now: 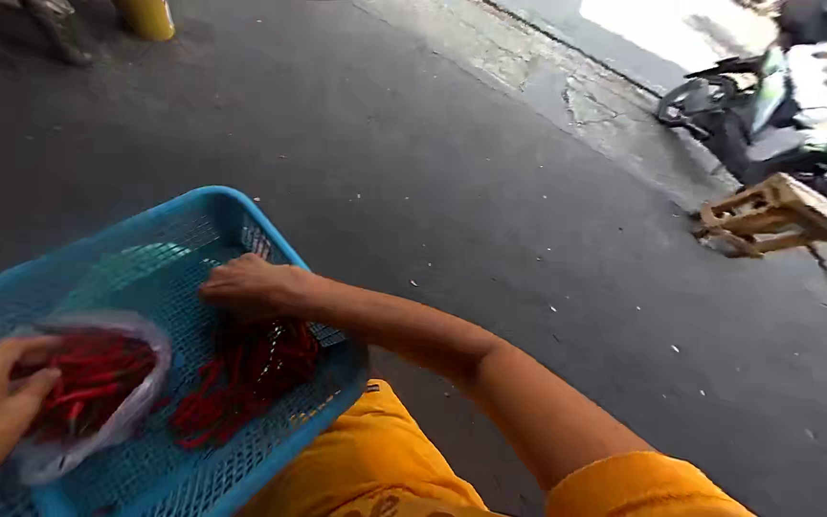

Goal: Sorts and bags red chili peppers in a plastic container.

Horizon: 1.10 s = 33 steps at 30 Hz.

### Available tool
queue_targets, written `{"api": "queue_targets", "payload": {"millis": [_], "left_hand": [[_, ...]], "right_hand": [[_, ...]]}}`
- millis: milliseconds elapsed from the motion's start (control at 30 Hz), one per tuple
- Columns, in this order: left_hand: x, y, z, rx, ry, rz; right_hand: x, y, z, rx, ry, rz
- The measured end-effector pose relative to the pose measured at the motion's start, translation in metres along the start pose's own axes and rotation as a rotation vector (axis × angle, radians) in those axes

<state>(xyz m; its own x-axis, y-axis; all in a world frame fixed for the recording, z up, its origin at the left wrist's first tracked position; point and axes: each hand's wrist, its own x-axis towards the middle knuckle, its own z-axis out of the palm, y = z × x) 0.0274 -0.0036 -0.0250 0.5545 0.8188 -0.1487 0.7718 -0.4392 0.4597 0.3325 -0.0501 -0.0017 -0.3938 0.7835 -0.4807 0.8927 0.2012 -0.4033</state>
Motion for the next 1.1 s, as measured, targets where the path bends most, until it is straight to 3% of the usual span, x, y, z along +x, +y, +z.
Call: {"api": "queue_targets", "payload": {"millis": [100, 267, 433, 667, 800, 1000, 1100], "left_hand": [[0.002, 0.036, -0.009, 0.099, 0.003, -0.262], [-0.007, 0.039, -0.013, 0.145, -0.012, -0.523], [-0.010, 0.027, -0.016, 0.141, 0.035, -0.589], [-0.009, 0.032, -0.018, 0.143, 0.044, -0.598], [-0.003, 0.034, -0.011, 0.166, -0.013, -0.603], [-0.001, 0.042, -0.008, 0.139, -0.022, -0.634], [-0.001, 0.046, -0.009, 0.164, 0.004, -0.637]], "right_hand": [[0.037, 0.019, -0.001, 0.013, -0.101, -0.089], [0.086, 0.020, -0.011, 0.151, -0.105, -0.225], [0.118, 0.020, -0.012, 0.147, -0.014, -0.298], [0.121, 0.016, -0.017, 0.092, -0.044, -0.327], [0.113, 0.007, -0.026, 0.039, -0.110, -0.265], [0.064, -0.042, -0.036, -0.391, -0.212, 0.051], [0.059, -0.054, -0.022, -0.468, -0.187, 0.156]]}}
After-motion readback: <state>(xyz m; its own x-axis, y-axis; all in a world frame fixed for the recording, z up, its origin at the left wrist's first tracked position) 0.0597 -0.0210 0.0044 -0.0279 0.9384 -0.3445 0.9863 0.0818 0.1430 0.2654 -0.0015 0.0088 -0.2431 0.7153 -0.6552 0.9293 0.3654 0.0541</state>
